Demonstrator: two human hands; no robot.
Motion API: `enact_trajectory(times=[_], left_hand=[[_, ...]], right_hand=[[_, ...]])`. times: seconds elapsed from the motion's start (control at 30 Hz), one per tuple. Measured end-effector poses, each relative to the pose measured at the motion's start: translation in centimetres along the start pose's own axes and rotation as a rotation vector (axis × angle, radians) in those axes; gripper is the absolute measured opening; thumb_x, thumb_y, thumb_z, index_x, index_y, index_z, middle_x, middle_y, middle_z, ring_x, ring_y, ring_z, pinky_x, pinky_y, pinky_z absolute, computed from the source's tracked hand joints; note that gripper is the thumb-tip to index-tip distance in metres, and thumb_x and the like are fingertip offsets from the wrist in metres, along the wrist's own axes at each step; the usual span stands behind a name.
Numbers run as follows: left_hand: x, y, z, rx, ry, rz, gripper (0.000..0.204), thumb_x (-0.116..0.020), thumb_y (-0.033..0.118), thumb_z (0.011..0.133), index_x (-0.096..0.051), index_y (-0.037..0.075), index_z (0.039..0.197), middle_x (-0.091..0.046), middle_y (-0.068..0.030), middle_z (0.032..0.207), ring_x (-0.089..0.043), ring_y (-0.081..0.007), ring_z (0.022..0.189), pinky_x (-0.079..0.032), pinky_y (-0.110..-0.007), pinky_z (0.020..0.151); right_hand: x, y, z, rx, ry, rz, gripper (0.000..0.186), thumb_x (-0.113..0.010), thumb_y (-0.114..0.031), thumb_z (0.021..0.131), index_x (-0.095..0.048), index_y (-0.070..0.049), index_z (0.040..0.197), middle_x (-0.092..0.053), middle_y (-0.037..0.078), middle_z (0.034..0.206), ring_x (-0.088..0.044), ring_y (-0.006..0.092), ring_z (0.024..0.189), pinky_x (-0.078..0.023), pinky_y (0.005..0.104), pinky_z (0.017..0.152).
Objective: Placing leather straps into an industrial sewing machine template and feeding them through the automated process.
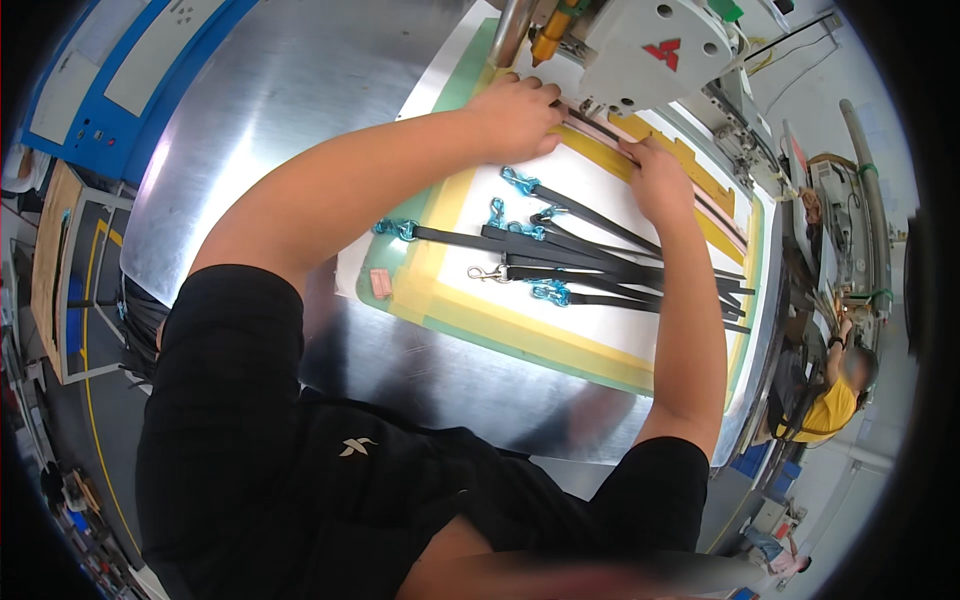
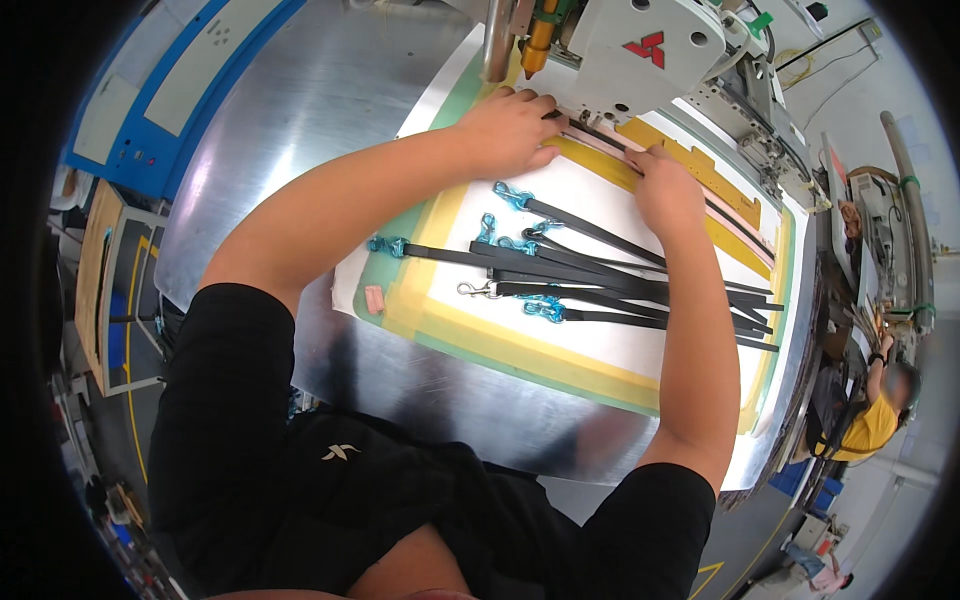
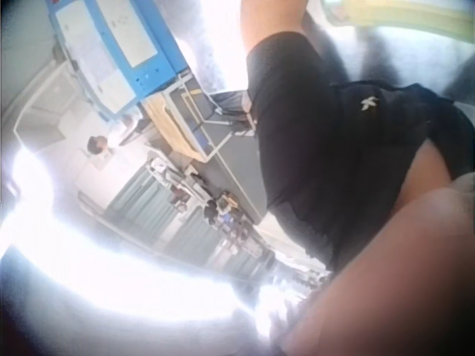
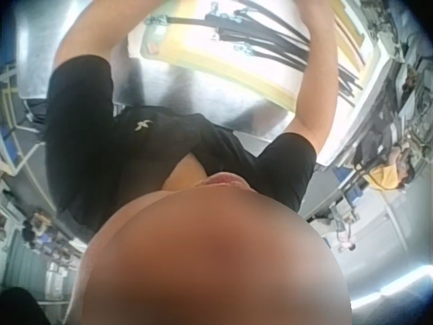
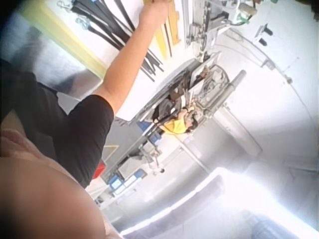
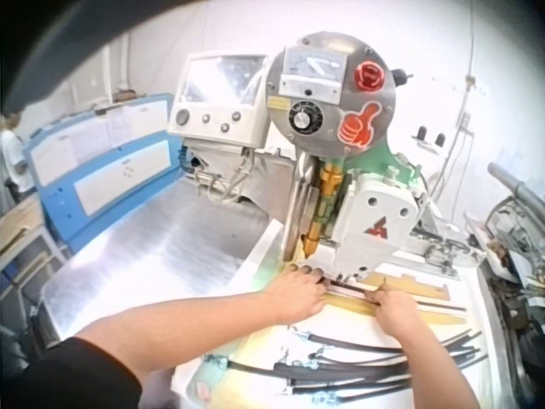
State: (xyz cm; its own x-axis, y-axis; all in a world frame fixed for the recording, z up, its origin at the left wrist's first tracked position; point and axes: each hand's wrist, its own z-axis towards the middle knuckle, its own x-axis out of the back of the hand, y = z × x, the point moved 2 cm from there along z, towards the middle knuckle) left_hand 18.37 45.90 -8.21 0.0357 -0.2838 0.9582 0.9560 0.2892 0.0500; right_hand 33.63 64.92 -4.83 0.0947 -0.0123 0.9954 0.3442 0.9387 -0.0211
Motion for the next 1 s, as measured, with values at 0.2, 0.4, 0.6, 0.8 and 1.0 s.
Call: enact_trajectory(times=[0.2,0.4,0.6,0.8,1.0], left_hand=[[0.5,0.9,0.7,-0.006,-0.037,0.029,0.045,-0.064,0.039,0.095,-0.071,0.01,0.129,-0.065,-0.0098,0.129,-0.058,-0.0276,0.123,-0.044,-0.045,0.106],[1.2,2.6,1.2,0.067,-0.051,0.014,0.051,-0.064,0.045,0.094,-0.071,0.008,0.128,-0.067,-0.0104,0.126,-0.058,-0.0274,0.122,-0.043,-0.045,0.106],[1.6,3.6,2.0,0.084,-0.142,0.046,0.053,-0.064,0.049,0.094,-0.071,0.011,0.13,-0.067,-0.0139,0.124,-0.062,-0.0293,0.12,-0.044,-0.044,0.105],[1.9,4.9,2.4,0.127,-0.175,0.033,0.057,-0.063,0.052,0.096,-0.069,0.013,0.136,-0.067,-0.0154,0.126,-0.065,-0.0306,0.12,-0.047,-0.045,0.103],[2.5,5.5,2.7,0.182,-0.219,0.081,0.058,-0.061,0.054,0.097,-0.067,0.014,0.139,-0.065,-0.0158,0.129,-0.064,-0.0304,0.123,-0.047,-0.045,0.105]], right_hand=[[-0.3,2.8,-1.1,0.022,0.063,0.039,0.037,-0.056,-0.006,0.093,-0.074,-0.015,0.124,-0.068,0.008,0.121,-0.067,0.0339,0.109,-0.055,0.0455,0.094],[-0.6,2.0,-0.4,0.026,0.072,-0.006,0.036,-0.057,-0.005,0.092,-0.075,-0.013,0.121,-0.069,0.01,0.117,-0.068,0.0343,0.107,-0.055,0.0463,0.093],[-0.1,1.3,-0.1,0.057,0.063,0.007,0.037,-0.056,-0.004,0.091,-0.076,-0.013,0.121,-0.069,0.011,0.117,-0.068,0.0346,0.106,-0.056,0.0466,0.091],[0.2,1.2,-0.5,0.08,0.064,0.023,0.042,-0.055,-0.003,0.09,-0.076,-0.015,0.124,-0.069,0.01,0.12,-0.068,0.0336,0.109,-0.056,0.0457,0.093],[0.3,3.8,-1.2,0.014,0.029,0.041,0.043,-0.054,-0.003,0.091,-0.075,-0.017,0.125,-0.068,0.01,0.12,-0.067,0.0331,0.11,-0.055,0.0453,0.095]])
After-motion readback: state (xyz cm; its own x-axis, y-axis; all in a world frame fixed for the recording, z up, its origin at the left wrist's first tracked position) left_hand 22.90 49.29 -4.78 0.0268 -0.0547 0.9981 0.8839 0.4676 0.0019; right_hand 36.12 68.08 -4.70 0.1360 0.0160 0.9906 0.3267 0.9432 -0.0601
